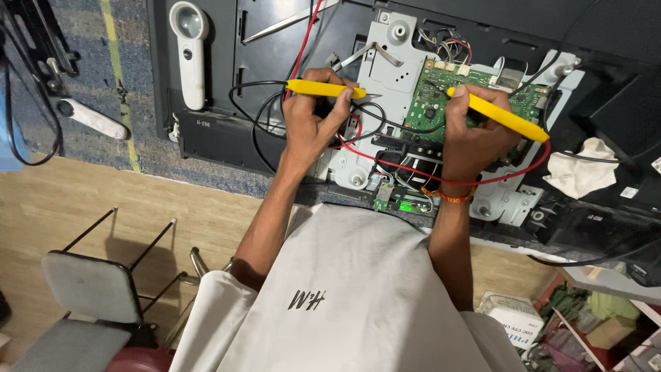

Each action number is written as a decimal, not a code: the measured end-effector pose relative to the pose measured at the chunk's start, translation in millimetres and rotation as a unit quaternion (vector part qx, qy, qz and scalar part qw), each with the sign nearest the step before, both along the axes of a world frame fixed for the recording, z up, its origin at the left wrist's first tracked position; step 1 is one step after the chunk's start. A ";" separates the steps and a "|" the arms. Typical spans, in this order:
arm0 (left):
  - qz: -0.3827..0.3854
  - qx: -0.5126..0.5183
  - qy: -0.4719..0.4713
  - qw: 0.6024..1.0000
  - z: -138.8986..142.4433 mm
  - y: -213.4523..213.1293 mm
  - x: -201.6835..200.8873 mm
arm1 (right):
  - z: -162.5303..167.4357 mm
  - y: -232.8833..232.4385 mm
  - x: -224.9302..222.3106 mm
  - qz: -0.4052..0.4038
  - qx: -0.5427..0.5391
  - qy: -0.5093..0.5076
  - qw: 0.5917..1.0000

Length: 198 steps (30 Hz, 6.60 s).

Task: The person works on an opened flat-screen TV lying on a repair bench, using tweezers on the mainboard, wiping the board with a cloth, and probing board points with multimeter test leads while viewing through a magnifier. They briefly open a drawer to take an item and reposition the TV chassis during the work.

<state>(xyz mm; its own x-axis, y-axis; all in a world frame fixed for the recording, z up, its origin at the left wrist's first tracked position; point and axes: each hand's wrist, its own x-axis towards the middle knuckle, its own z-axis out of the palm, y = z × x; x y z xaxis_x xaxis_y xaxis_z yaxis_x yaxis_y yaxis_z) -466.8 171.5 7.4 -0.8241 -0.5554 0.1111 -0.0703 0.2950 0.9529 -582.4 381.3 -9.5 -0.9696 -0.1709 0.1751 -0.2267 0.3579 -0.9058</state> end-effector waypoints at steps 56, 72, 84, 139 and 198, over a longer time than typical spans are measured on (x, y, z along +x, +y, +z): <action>-0.012 0.008 0.011 1.000 1.6 0.2 0.2 | 0.5 0.8 1.4 0.008 -0.017 -0.013 1.000; -0.004 0.005 0.007 1.000 -0.1 0.5 0.0 | -10.2 10.1 10.9 -0.036 -0.155 -0.041 0.986; 0.001 0.003 0.003 1.000 1.3 1.4 0.7 | -2.4 9.3 15.0 -0.027 -0.130 0.015 0.991; 0.042 0.161 -0.060 0.984 3.9 3.8 8.5 | 11.7 13.9 9.5 -0.021 -0.135 0.020 0.990; 0.052 -0.003 0.251 0.967 52.6 37.3 133.1 | 41.3 6.1 103.9 0.264 0.101 0.193 0.940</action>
<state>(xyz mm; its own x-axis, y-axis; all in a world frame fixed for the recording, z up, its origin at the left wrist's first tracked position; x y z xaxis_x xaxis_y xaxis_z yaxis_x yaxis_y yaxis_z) -333.6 208.9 60.0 -0.6059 -0.6304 0.4853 0.3706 0.3161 0.8733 -478.5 387.4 31.8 -0.6110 -0.6776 0.4093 -0.7188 0.2582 -0.6455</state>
